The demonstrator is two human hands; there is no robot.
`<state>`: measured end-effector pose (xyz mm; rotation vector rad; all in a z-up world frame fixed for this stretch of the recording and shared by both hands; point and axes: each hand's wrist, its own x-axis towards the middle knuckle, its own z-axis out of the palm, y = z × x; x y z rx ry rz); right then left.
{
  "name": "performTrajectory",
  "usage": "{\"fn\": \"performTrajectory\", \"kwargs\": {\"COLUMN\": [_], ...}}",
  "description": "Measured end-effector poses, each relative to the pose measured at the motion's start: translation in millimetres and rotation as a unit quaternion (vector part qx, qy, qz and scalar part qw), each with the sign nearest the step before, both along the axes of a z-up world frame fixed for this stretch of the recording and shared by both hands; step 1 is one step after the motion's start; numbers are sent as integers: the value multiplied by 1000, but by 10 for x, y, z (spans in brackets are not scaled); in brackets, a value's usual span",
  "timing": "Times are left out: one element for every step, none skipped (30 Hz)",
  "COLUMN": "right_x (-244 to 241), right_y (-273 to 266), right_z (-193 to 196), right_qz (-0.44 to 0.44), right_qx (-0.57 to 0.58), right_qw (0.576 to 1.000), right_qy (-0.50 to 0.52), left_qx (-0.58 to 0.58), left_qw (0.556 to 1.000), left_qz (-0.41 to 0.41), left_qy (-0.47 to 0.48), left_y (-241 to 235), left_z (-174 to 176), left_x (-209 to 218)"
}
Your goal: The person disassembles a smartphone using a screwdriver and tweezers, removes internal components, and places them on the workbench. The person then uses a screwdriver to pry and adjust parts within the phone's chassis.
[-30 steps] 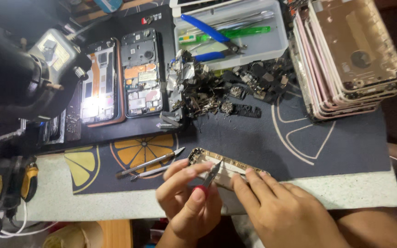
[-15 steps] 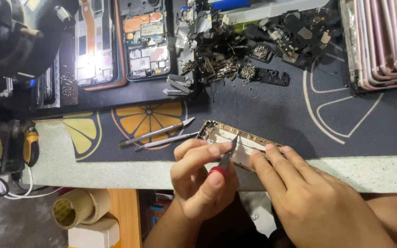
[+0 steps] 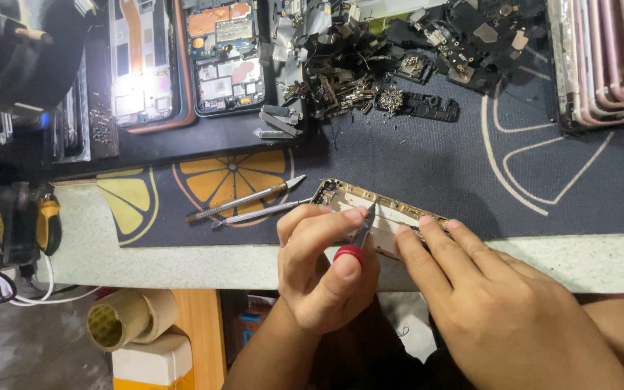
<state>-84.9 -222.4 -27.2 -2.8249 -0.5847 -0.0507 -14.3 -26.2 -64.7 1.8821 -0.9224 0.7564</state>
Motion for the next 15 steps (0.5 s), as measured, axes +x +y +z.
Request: {"fn": "performTrajectory", "kwargs": {"right_x": [0,4,6,8,9,5,1,5,12,19,25,24,19,17,15], "right_y": [-2,-5,-3,-3,-2,-1,0,1,1,0,-1,0,3,8,14], "right_z": [0,-1,0,0,0,3,9,12,14,18,20,25,31,32,33], "right_qz": [1,1,3,4,5,3,2,1,5,8,11,9,7,4,1], "right_qx": [-2,-4,-3,-2,-1,-2,-2,-3,-3,-3,-4,-7,-9,-12,-10], "right_qw": [1000,1000,1000,1000,1000,1000,1000,1000,1000,1000,1000,1000,1000,1000,1000], "right_qy": [0,0,-2,-4,-7,-4,-2,-1,-5,-8,-11,-13,-14,-16,-13], "left_qx": [9,-6,-21,-37,-12,14,39,37,35,32,13,-6,-25,-37,-49], "left_qw": [1000,1000,999,999,1000,1000,998,999,999,999,1000,1000,1000,999,999], "left_qz": [-1,10,21,31,9,-11,-32,-27,-21,-16,-13,-10,-7,-2,3], "left_qy": [-5,-11,-16,-21,-6,11,27,22,17,12,10,10,9,11,13], "left_y": [-9,-15,-20,-37,-18,8,15,25,27,20,14,6,1,0,4], "left_z": [5,10,18,18,33,49,55,59,56,46,32,14,-4,-22,-39], "left_x": [2,11,18,27,33,32,33,35,40,44,49,49,42,35,26]}}
